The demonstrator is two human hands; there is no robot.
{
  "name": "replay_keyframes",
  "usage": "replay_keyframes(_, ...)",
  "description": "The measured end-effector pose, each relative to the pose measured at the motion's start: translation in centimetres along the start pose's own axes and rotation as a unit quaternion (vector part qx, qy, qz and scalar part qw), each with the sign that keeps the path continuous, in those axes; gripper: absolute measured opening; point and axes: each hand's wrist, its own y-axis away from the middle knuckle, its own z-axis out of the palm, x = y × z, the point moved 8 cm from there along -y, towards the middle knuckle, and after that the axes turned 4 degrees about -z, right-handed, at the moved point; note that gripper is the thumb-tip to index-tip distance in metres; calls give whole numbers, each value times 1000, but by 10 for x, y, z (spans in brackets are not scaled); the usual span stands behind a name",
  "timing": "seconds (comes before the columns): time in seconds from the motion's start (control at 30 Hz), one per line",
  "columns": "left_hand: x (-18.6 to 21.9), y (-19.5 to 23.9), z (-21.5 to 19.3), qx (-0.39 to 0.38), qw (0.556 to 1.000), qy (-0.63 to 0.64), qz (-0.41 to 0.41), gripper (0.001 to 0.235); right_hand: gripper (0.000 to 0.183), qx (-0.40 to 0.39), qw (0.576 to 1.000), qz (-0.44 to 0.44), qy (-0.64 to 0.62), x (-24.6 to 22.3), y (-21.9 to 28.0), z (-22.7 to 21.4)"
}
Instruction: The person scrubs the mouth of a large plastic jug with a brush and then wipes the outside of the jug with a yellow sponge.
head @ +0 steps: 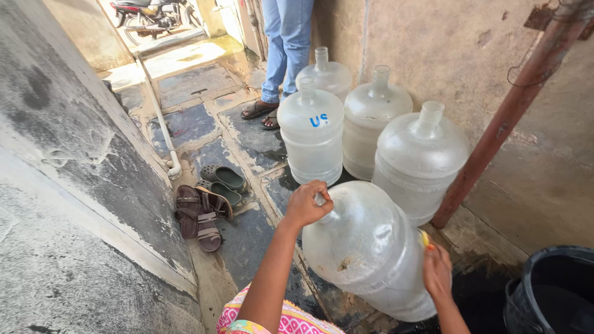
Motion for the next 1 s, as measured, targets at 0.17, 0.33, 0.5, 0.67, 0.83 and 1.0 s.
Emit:
replay_keyframes(0.17, 15, 7, 0, 42, 998, -27, 37, 16, 88, 13, 996, -29, -79, -27, -2, -5)
replay_keyframes(0.33, 16, 1, 0, 46, 997, -34, 55, 17, 108, -37, 984, -153, -86, -134, 19, -4)
replay_keyframes(0.5, 7, 6, 2, 48, 994, -19, 95, 23, 104, -49, 985, -152, -64, -113, 7, 3)
replay_keyframes(0.67, -10, 8, -6, 59, 996, -18, 59, 26, 86, -92, 990, 98, 46, 20, 10, 0)
replay_keyframes(0.83, -16, 2, -4, 51, 998, -12, 46, 25, 93, -65, 975, 165, -134, 67, 20, 0)
replay_keyframes(1.0, -11, -3, 1, 32, 998, -31, 45, 24, 106, -139, 962, 204, -117, 37, 10, 5)
